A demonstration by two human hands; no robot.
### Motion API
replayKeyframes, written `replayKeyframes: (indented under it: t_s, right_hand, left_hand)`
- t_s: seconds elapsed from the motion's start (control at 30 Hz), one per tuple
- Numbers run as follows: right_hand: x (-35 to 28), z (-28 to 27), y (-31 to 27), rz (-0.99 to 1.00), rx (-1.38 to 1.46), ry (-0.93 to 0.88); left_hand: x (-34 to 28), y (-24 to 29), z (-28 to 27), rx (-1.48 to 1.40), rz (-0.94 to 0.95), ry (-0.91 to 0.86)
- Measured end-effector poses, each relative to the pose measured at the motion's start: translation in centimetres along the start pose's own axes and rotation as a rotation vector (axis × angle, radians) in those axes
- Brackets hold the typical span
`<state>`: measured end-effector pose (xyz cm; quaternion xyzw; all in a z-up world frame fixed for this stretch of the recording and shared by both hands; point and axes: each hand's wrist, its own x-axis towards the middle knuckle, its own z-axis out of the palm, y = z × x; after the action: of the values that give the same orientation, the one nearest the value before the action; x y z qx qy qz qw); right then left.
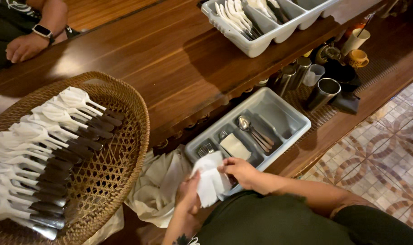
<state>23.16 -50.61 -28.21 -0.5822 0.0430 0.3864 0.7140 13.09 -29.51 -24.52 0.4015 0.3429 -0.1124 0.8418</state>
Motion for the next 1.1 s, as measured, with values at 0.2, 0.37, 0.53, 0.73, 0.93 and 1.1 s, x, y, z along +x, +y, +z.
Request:
replayKeyframes:
  t_s: [0.2,0.37,0.53,0.73,0.93,1.1]
  right_hand:
    - [4.1,-4.4,0.2,-0.457,-0.78,0.294]
    - [5.3,-4.7,-0.8,-0.449,-1.298,0.402]
    - [4.8,-4.3,-1.1,-0.517,-1.53,0.354]
    - [3.8,-4.1,-1.2,-0.519,-1.237,0.497]
    - [4.6,-5.4,-0.8,-0.423,-1.203,0.545]
    - [4.8,-6.1,-0.2,-0.359,-1.084,0.573]
  left_hand:
    - [-1.5,2.7,-3.8,-0.096,0.313,0.19]
    - [-3.0,2.9,-6.5,-0.065,0.433,0.412]
    - [-1.0,-0.3,-10.8,-0.095,0.279,0.368]
    - [-0.3,0.3,-15.1,-0.249,0.119,0.253]
    - [-2.0,2.0,-15.1,-0.193,0.545,0.597]
    - [-4.4,2.9,-12.3,0.075,0.772,0.719]
